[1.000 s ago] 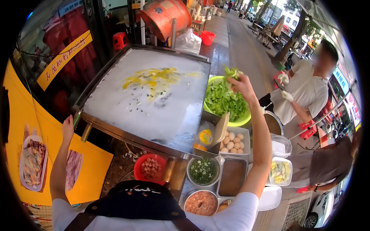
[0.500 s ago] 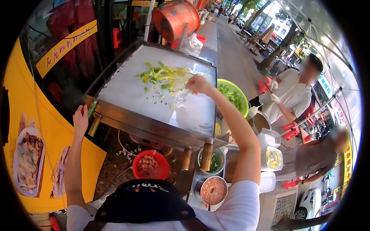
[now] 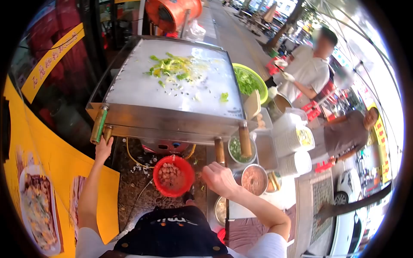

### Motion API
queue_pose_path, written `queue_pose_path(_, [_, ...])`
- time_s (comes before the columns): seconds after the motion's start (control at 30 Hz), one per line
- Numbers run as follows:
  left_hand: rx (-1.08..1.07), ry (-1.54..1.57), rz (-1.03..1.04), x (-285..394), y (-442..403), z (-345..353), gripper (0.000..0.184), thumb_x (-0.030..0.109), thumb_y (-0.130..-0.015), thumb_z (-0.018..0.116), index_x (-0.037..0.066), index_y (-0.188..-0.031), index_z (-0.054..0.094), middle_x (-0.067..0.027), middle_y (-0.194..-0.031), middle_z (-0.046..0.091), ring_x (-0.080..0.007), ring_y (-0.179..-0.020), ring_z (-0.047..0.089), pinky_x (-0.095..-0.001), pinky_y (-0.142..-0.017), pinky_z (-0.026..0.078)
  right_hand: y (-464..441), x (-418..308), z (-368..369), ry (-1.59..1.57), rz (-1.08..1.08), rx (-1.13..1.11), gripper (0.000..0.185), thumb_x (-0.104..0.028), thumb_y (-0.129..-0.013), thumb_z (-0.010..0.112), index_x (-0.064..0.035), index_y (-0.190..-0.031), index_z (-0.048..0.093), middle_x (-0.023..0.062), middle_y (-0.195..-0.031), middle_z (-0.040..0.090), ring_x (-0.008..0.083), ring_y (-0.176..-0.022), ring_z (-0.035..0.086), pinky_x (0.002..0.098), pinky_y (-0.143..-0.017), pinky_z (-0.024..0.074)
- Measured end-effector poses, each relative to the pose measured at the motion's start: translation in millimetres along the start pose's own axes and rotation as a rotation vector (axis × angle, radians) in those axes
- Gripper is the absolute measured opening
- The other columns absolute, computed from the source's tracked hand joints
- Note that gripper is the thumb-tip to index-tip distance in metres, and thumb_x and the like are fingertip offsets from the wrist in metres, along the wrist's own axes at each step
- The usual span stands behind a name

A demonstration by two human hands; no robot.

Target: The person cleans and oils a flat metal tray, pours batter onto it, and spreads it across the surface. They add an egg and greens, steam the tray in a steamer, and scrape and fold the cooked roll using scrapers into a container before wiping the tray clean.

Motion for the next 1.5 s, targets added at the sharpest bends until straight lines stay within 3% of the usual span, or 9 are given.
queue_pose_path(0.03, [0.089, -0.328, 0.035, -5.1, -1.8, 7.8, 0.068, 0.051, -0.093, 0.046, 0.007, -0.142, 0.03, -0.0245, -0.124, 0.054, -0.0395, -0.104, 0.058, -0.0469, -0.085, 0.048, 15.4, 7.4, 20.5, 0.063, 0.117, 0.046, 0.012, 0.0, -0.075, 0.061, -0.0031, -0.083, 0.052, 0.0144, -0.075, 0.054, 0.0342, -0.072, 0.057, 0.0443, -0.061, 0.0488])
queue_pose_path(0.17, [-0.041, -0.334, 0.016, -0.4, 0.7, 1.1, 0.067, 0.05, -0.094, 0.044, 0.006, -0.142, 0.03, -0.0241, -0.122, 0.055, -0.0417, -0.103, 0.058, -0.0497, -0.085, 0.049, 39.2, 64.9, 76.7, 0.216, 0.615, 0.175, 0.034, -0.007, -0.082, 0.059, 0.0016, -0.109, 0.041, 0.0248, -0.101, 0.05, 0.0429, -0.093, 0.053, 0.0473, -0.072, 0.0489])
queue_pose_path(0.27, [0.033, -0.408, 0.071, 9.3, -1.5, -0.1, 0.054, 0.037, -0.094, 0.05, 0.004, -0.134, 0.036, -0.0229, -0.113, 0.06, -0.0404, -0.101, 0.059, -0.0499, -0.084, 0.05, 26.2, 117.2, 122.3, 0.154, 0.934, 0.102, 0.037, -0.018, -0.083, 0.065, 0.0027, -0.103, 0.041, 0.0287, -0.095, 0.06, 0.0434, -0.088, 0.062, 0.0492, -0.07, 0.0518])
queue_pose_path(0.37, [0.129, -0.437, 0.103, 13.0, -6.1, 6.5, 0.044, 0.029, -0.092, 0.055, 0.001, -0.123, 0.04, -0.0219, -0.103, 0.063, -0.0388, -0.096, 0.062, -0.0485, -0.08, 0.052, 11.9, 117.8, 119.1, 0.226, 1.087, 0.046, 0.041, -0.021, -0.08, 0.068, 0.0026, -0.101, 0.042, 0.0248, -0.086, 0.065, 0.0414, -0.083, 0.066, 0.0482, -0.07, 0.0537])
queue_pose_path(0.43, [0.191, -0.47, 0.058, 29.0, 2.8, 4.7, 0.034, 0.024, -0.09, 0.056, 0.003, -0.113, 0.045, -0.022, -0.098, 0.064, -0.04, -0.088, 0.064, -0.0466, -0.076, 0.053, 11.8, 119.1, 115.2, 0.14, 1.119, -0.02, 0.045, -0.029, -0.083, 0.061, 0.006, -0.105, 0.044, 0.0285, -0.094, 0.065, 0.0421, -0.093, 0.064, 0.0499, -0.079, 0.0505])
queue_pose_path(0.67, [0.221, -0.567, 0.036, 33.7, 1.2, 13.9, 0.035, 0.019, -0.089, 0.057, 0.0, -0.113, 0.041, -0.0224, -0.095, 0.065, -0.0401, -0.09, 0.064, -0.0487, -0.078, 0.052, 19.5, 123.5, 125.5, 0.157, 1.047, 0.111, 0.03, -0.02, -0.083, 0.057, 0.0039, -0.098, 0.046, 0.0252, -0.084, 0.065, 0.0422, -0.082, 0.065, 0.0501, -0.072, 0.0525])
queue_pose_path(0.93, [0.288, -0.593, 0.069, 37.0, 9.4, 16.1, 0.034, 0.019, -0.087, 0.06, 0.001, -0.109, 0.041, -0.0217, -0.094, 0.065, -0.0397, -0.091, 0.063, -0.0489, -0.078, 0.051, 22.6, 122.2, 123.0, 0.198, 1.003, 0.125, 0.033, -0.015, -0.078, 0.066, 0.0012, -0.099, 0.045, 0.0205, -0.086, 0.064, 0.0378, -0.079, 0.067, 0.045, -0.068, 0.055])
queue_pose_path(1.3, [0.289, -0.525, 0.092, 30.3, 7.1, 12.4, 0.031, 0.019, -0.088, 0.059, 0.003, -0.107, 0.042, -0.0213, -0.096, 0.066, -0.0385, -0.089, 0.065, -0.0468, -0.078, 0.053, 15.6, 119.1, 121.5, 0.367, 0.953, 0.039, 0.026, -0.016, -0.081, 0.064, 0.0, -0.095, 0.048, 0.0185, -0.082, 0.066, 0.0332, -0.078, 0.069, 0.0395, -0.068, 0.0566])
queue_pose_path(1.5, [0.252, -0.519, 0.033, 41.3, 11.9, 7.3, 0.028, 0.016, -0.088, 0.058, 0.002, -0.106, 0.043, -0.0202, -0.095, 0.066, -0.0378, -0.089, 0.065, -0.0457, -0.078, 0.053, 1.1, 131.8, 126.3, 0.352, 1.102, 0.034, 0.021, -0.012, -0.084, 0.059, 0.0002, -0.099, 0.05, 0.0204, -0.088, 0.068, 0.0324, -0.084, 0.069, 0.0391, -0.072, 0.0562])
Point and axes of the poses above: each hand's wrist, its own y-axis away from the middle knuckle, its own z-axis out of the palm, x = y × z, the point moved 2 cm from there along -y, towards the middle knuckle
